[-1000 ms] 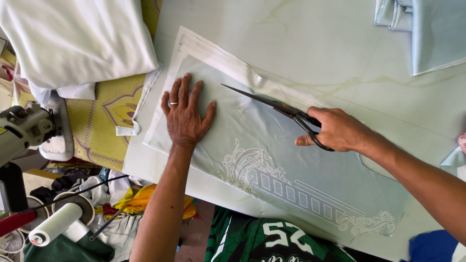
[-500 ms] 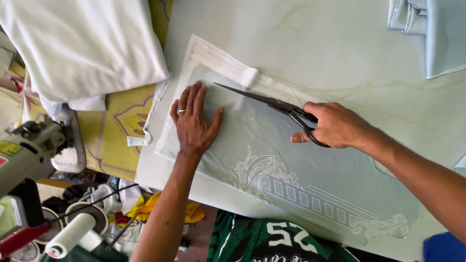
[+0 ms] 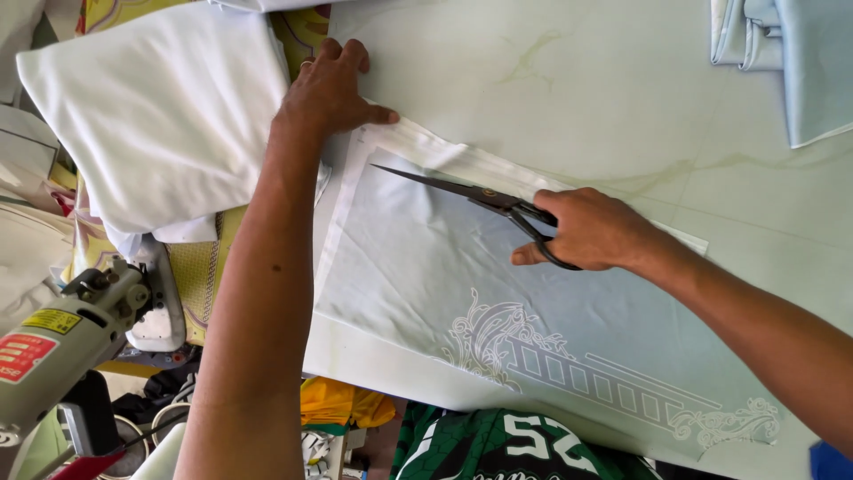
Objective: The person uses shears to cut a piece of light-colored fabric laid on a table. They measure and mark the fabric with a tape measure and a pen before cutting along the marked lines. The person then folds the cut fabric and places it aside.
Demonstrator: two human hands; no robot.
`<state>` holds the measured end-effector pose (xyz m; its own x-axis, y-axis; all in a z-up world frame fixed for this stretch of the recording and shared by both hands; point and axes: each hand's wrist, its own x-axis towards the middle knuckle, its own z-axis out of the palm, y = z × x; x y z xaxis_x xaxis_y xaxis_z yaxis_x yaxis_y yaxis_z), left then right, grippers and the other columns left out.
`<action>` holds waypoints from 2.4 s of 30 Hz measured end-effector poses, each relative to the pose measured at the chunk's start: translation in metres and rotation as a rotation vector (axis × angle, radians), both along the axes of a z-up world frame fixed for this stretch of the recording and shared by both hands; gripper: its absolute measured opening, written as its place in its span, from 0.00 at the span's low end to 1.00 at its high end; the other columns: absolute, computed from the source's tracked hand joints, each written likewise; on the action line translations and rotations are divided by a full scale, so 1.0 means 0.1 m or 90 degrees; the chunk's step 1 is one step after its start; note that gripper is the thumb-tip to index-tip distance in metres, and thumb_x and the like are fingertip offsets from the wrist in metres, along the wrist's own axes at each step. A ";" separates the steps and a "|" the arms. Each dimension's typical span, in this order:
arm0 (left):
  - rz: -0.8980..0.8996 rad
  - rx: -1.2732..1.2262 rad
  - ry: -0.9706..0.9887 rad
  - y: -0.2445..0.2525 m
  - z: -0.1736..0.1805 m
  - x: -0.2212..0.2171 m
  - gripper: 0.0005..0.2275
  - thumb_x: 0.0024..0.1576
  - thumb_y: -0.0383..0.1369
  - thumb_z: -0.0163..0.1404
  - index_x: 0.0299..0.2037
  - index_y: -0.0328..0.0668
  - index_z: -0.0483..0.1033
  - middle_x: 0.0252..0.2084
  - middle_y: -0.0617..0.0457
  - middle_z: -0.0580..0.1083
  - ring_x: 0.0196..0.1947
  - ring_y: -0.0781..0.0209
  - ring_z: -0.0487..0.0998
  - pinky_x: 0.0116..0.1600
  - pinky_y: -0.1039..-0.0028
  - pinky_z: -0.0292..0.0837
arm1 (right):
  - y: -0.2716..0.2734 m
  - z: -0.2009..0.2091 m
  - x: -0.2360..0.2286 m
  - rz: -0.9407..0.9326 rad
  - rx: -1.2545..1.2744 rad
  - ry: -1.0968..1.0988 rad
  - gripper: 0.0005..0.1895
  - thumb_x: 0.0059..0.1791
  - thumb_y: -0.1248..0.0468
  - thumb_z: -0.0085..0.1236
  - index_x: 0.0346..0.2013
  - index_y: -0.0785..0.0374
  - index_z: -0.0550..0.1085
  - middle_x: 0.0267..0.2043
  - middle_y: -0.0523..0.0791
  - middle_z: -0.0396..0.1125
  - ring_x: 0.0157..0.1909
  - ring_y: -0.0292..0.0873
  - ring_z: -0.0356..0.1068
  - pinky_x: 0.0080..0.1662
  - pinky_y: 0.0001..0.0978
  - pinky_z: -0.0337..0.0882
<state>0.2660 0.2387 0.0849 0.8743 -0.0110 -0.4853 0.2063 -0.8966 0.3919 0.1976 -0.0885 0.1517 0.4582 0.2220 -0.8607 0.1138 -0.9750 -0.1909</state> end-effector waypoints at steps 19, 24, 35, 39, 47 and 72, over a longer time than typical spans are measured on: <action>-0.008 -0.006 0.021 0.05 -0.13 0.03 0.34 0.43 0.45 0.72 0.54 0.51 0.62 0.61 0.47 0.58 0.62 0.36 0.59 0.61 0.50 0.63 | 0.46 -0.10 0.12 -0.060 0.040 0.005 0.35 0.39 0.32 0.68 0.29 0.57 0.65 0.27 0.44 0.63 0.28 0.45 0.60 0.31 0.38 0.60; -0.015 -0.002 0.002 0.06 -0.17 0.02 0.34 0.44 0.45 0.71 0.55 0.50 0.61 0.60 0.47 0.59 0.61 0.37 0.60 0.61 0.51 0.63 | 0.40 -0.23 0.10 -0.026 0.070 -0.066 0.33 0.39 0.33 0.70 0.26 0.57 0.66 0.26 0.45 0.66 0.30 0.46 0.63 0.32 0.38 0.62; -0.150 0.292 -0.209 0.07 -1.18 -0.14 0.13 0.63 0.41 0.60 0.48 0.42 0.76 0.50 0.39 0.75 0.43 0.37 0.83 0.44 0.54 0.81 | -0.13 -0.30 -0.85 -0.072 0.179 -0.193 0.28 0.44 0.37 0.61 0.41 0.58 0.74 0.39 0.55 0.74 0.50 0.63 0.75 0.49 0.55 0.75; -0.030 0.013 -0.383 -0.49 -0.50 -0.58 0.05 0.68 0.25 0.48 0.48 0.29 0.73 0.50 0.29 0.75 0.44 0.24 0.75 0.46 0.42 0.67 | -1.22 -0.40 -1.98 -0.214 0.246 -0.226 0.27 0.42 0.37 0.67 0.34 0.57 0.73 0.28 0.43 0.71 0.28 0.45 0.70 0.31 0.39 0.69; -0.130 -0.492 -0.225 -3.11 0.45 -1.80 0.06 0.71 0.34 0.36 0.44 0.45 0.65 0.62 0.50 0.74 0.53 0.56 0.77 0.54 0.66 0.69 | -2.94 -0.14 -3.47 -0.934 0.095 -0.281 0.15 0.41 0.59 0.75 0.34 0.63 0.78 0.27 0.43 0.69 0.28 0.39 0.65 0.28 0.30 0.64; 0.237 -0.009 -0.495 -3.23 -0.24 -3.28 0.12 0.59 0.34 0.54 0.49 0.36 0.74 0.48 0.41 0.72 0.47 0.38 0.73 0.45 0.48 0.70 | -4.00 -0.11 -4.13 -0.779 0.176 -0.470 0.12 0.47 0.63 0.70 0.32 0.68 0.75 0.24 0.46 0.71 0.21 0.39 0.68 0.21 0.25 0.71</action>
<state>-0.0619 -0.0843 0.0606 0.9064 0.3404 0.2502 0.1540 -0.8177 0.5547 -0.2157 -0.4887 0.1409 0.7891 -0.5079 -0.3454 -0.5912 -0.4754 -0.6515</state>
